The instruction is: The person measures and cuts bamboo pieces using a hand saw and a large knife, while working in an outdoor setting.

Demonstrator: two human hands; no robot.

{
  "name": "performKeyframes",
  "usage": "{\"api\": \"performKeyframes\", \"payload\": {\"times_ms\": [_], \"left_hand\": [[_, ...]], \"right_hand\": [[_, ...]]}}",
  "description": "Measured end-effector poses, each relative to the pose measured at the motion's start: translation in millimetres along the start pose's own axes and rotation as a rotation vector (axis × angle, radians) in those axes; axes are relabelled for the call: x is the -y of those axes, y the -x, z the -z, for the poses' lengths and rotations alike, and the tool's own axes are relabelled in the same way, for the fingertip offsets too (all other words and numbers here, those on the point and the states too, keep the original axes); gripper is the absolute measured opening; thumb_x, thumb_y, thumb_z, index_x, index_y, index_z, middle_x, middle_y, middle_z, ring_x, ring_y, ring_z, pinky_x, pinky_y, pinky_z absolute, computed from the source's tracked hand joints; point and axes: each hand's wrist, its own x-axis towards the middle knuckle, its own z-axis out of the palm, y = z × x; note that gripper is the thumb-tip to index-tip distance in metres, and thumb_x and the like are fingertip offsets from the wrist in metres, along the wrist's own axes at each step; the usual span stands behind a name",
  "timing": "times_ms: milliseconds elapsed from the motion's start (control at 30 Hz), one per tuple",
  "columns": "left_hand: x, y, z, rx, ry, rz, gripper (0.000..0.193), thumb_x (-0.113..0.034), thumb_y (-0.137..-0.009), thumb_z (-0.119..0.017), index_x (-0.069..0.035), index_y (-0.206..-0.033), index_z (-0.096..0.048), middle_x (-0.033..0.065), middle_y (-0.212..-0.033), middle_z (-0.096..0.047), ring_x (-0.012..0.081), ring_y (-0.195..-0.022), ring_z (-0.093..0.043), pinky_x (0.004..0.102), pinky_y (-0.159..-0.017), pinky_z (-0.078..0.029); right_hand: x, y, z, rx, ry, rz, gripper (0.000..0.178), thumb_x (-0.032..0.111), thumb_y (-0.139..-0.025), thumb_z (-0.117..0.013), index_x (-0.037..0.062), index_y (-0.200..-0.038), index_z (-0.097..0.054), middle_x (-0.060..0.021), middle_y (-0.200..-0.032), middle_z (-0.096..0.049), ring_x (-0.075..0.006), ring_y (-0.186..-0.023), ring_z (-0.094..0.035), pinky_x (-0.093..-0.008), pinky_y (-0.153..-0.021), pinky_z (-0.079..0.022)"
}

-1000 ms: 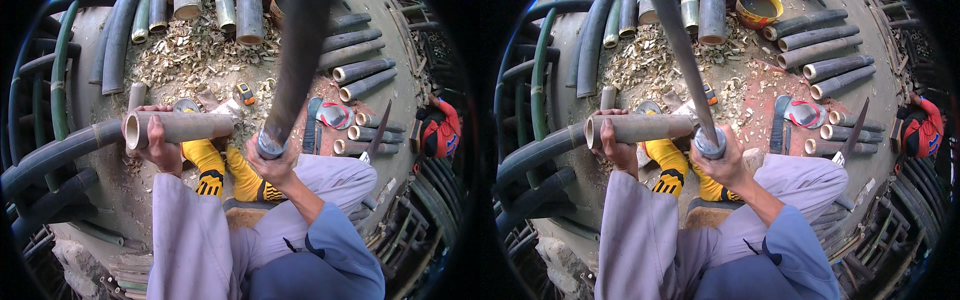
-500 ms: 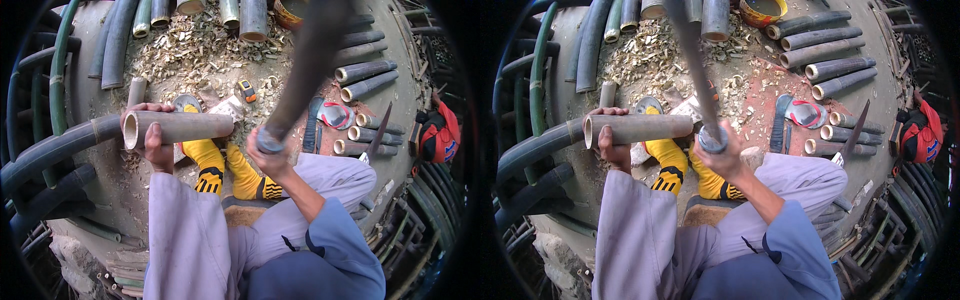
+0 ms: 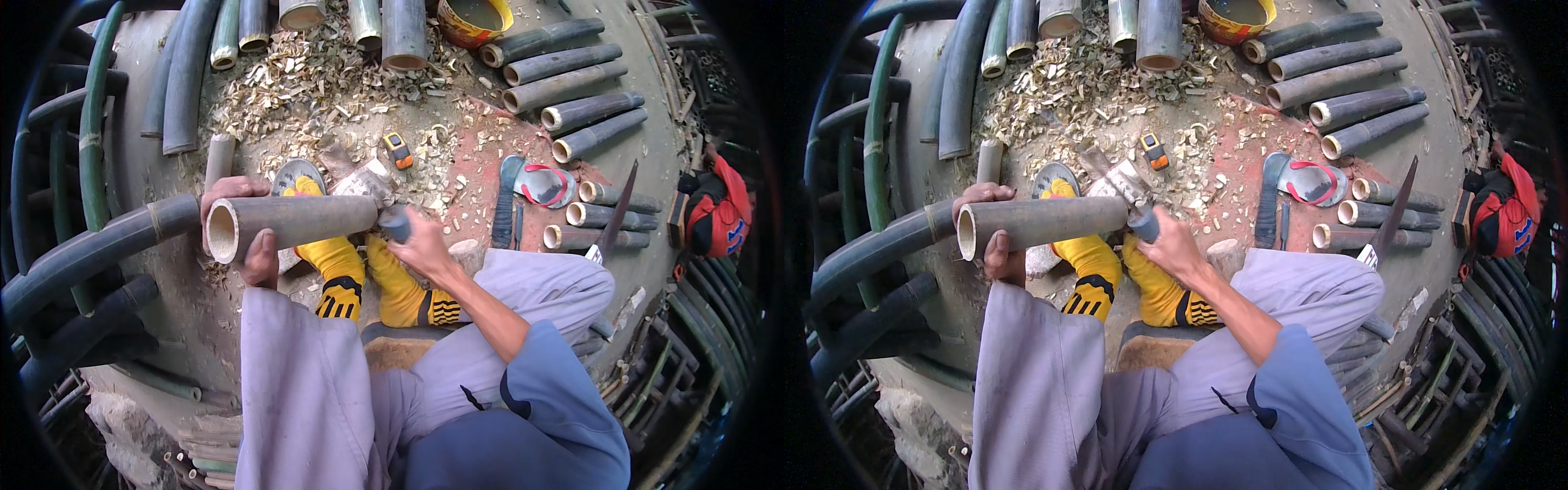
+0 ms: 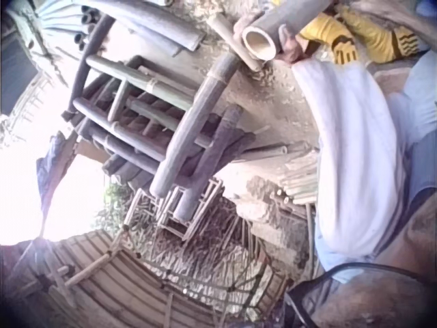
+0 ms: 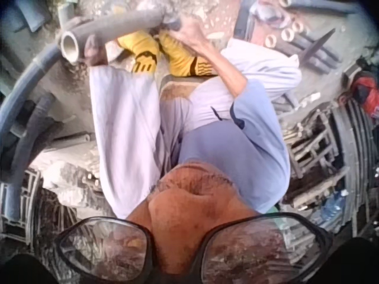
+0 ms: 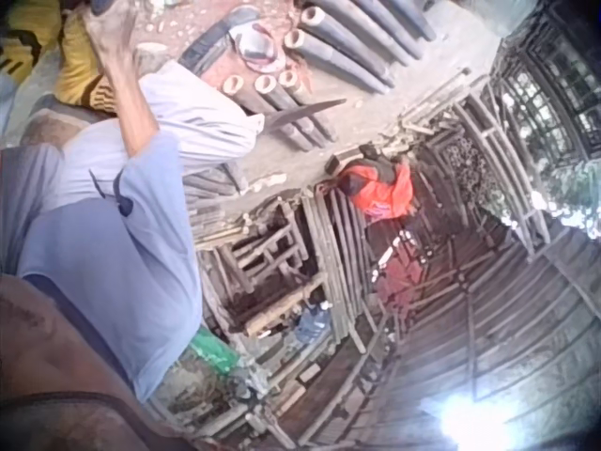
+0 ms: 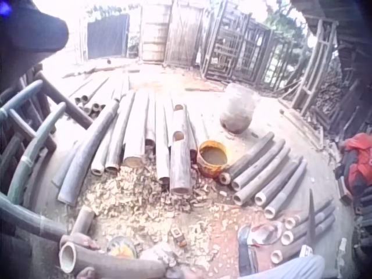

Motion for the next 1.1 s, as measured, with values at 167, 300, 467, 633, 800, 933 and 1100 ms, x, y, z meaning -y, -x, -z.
{"api": "performKeyframes", "payload": {"times_ms": [167, 300, 467, 633, 800, 933, 1100], "left_hand": [[-3.9, -6.5, -1.5, -0.265, 0.012, 0.361, 0.052, -0.025, -0.076, -0.061, -0.002, -0.120, -0.047, 0.0176, -0.105, -0.054, 0.0286, -0.096, -0.055, 0.0460, -0.088, -0.047], [-0.7, 1.2, -9.8, -0.500, 0.093, 0.178, 0.047, -0.014, -0.078, -0.060, 0.000, -0.119, -0.042, 0.0151, -0.086, -0.057, 0.0247, -0.075, -0.060, 0.0415, -0.069, -0.056], [-6.5, -1.4, -13.9, -0.536, 0.044, 0.166, 0.040, -0.011, -0.077, -0.060, 0.001, -0.111, -0.043, 0.0147, -0.083, -0.057, 0.0242, -0.071, -0.060, 0.0409, -0.067, -0.056], [0.5, -7.2, -18.8, -0.528, 0.063, 0.162, 0.034, -0.010, -0.078, -0.060, 0.001, -0.106, -0.044, 0.0144, -0.082, -0.057, 0.0236, -0.071, -0.060, 0.0398, -0.067, -0.055], [1.0, -8.7, -11.4, -0.583, 0.057, 0.196, 0.033, -0.010, -0.078, -0.062, 0.000, -0.104, -0.045, 0.0136, -0.081, -0.057, 0.0229, -0.070, -0.060, 0.0387, -0.067, -0.055], [-3.5, -10.0, -17.9, -0.570, 0.028, 0.209, 0.032, -0.010, -0.077, -0.062, 0.000, -0.103, -0.045, 0.0133, -0.079, -0.057, 0.0228, -0.069, -0.060, 0.0385, -0.066, -0.055], [3.4, -17.4, -20.3, -0.501, 0.046, 0.175, 0.032, -0.012, -0.077, -0.060, 0.000, -0.103, -0.046, 0.0138, -0.079, -0.057, 0.0243, -0.072, -0.059, 0.0399, -0.069, -0.054]], "right_hand": [[-28.6, -4.6, 5.2, -0.009, 0.089, -0.032, 0.040, 0.013, -0.066, -0.067, -0.0058, -0.099, -0.055, -0.0257, -0.080, -0.063, -0.0360, -0.074, -0.065, -0.0417, -0.068, -0.050], [25.2, 15.3, 14.2, -0.171, -0.078, 0.211, 0.037, 0.010, -0.075, -0.069, -0.0040, -0.104, -0.051, -0.0210, -0.078, -0.065, -0.0274, -0.069, -0.067, -0.0370, -0.061, -0.052], [40.3, 17.1, 6.3, -0.407, -0.105, 0.568, 0.035, 0.002, -0.073, -0.072, -0.0004, -0.101, -0.052, -0.0115, -0.076, -0.064, -0.0206, -0.067, -0.067, -0.0296, -0.058, -0.054], [-29.6, -10.8, 0.0, -0.075, 0.092, 0.046, 0.030, 0.006, -0.077, -0.065, -0.0020, -0.103, -0.053, -0.0177, -0.081, -0.066, -0.0290, -0.073, -0.068, -0.0353, -0.058, -0.055], [42.6, 16.5, 19.6, -0.268, -0.027, 0.400, 0.031, 0.007, -0.075, -0.070, -0.0018, -0.099, -0.053, -0.0175, -0.076, -0.064, -0.0263, -0.065, -0.067, -0.0344, -0.056, -0.051], [37.6, 15.0, 8.6, -0.358, -0.127, 0.503, 0.031, 0.006, -0.075, -0.072, -0.0006, -0.098, -0.053, -0.0126, -0.077, -0.065, -0.0201, -0.065, -0.066, -0.0317, -0.057, -0.053], [-42.2, -11.9, -3.6, -0.090, 0.175, 0.161, 0.034, 0.006, -0.072, -0.071, -0.0020, -0.100, -0.054, -0.0233, -0.082, -0.064, -0.0369, -0.073, -0.066, -0.0389, -0.061, -0.053]]}}
